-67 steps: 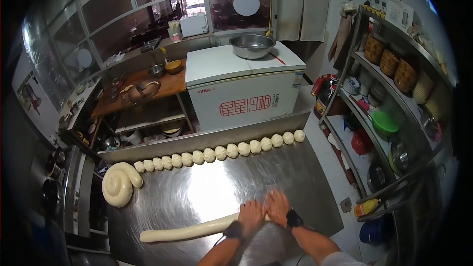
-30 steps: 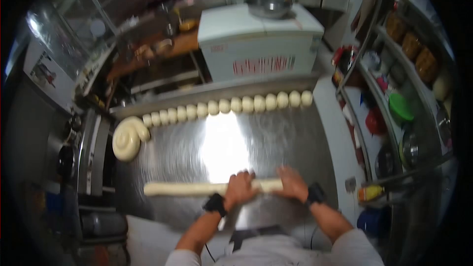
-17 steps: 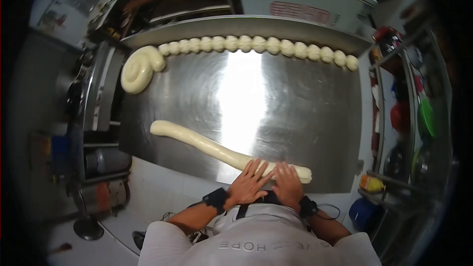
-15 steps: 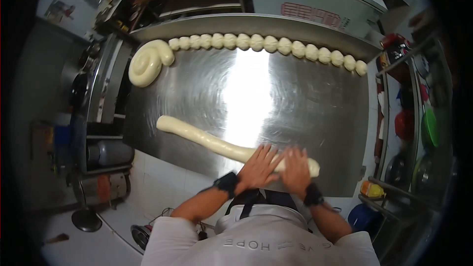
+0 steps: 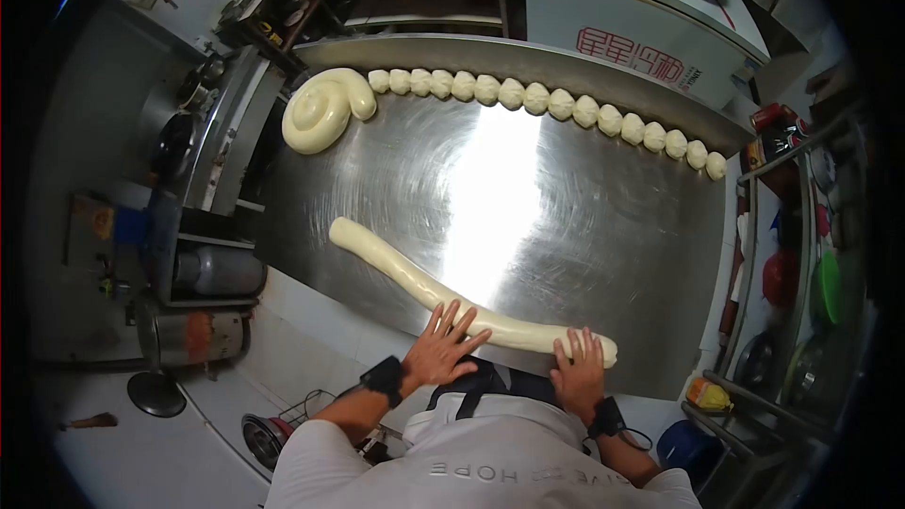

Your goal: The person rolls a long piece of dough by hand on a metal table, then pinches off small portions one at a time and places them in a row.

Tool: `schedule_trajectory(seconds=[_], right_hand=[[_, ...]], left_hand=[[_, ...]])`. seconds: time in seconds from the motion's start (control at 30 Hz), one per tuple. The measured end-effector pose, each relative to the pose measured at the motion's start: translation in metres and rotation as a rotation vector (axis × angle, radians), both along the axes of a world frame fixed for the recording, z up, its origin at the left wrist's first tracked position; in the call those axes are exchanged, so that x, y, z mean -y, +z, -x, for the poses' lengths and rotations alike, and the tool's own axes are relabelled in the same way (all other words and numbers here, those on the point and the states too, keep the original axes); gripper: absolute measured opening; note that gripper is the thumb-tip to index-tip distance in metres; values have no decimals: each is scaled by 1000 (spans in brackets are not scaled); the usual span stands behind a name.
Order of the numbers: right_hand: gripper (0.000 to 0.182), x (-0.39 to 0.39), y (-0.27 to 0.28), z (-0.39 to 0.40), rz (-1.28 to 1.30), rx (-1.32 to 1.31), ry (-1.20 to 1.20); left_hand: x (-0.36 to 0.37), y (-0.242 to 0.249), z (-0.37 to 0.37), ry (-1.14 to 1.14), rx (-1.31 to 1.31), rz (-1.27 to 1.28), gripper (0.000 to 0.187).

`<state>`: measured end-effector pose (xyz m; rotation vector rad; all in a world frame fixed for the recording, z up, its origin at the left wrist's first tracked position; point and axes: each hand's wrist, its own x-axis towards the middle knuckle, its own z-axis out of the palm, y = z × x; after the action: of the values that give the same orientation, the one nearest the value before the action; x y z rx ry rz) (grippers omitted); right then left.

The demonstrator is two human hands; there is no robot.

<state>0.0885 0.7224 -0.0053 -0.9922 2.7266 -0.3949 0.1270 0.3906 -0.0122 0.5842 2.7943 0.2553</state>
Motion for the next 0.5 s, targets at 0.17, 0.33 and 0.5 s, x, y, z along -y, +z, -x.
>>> schedule_trajectory(seconds=[0.17, 0.33, 0.5], right_hand=[[63, 14, -12, 66, 43, -42, -217], [62, 51, -9, 94, -37, -41, -315], [67, 211, 15, 62, 117, -55, -140]], left_hand=[[12, -2, 133, 63, -70, -88, 77], [103, -5, 189, 282, -153, -3, 71], [162, 17, 73, 193, -7, 4, 77]])
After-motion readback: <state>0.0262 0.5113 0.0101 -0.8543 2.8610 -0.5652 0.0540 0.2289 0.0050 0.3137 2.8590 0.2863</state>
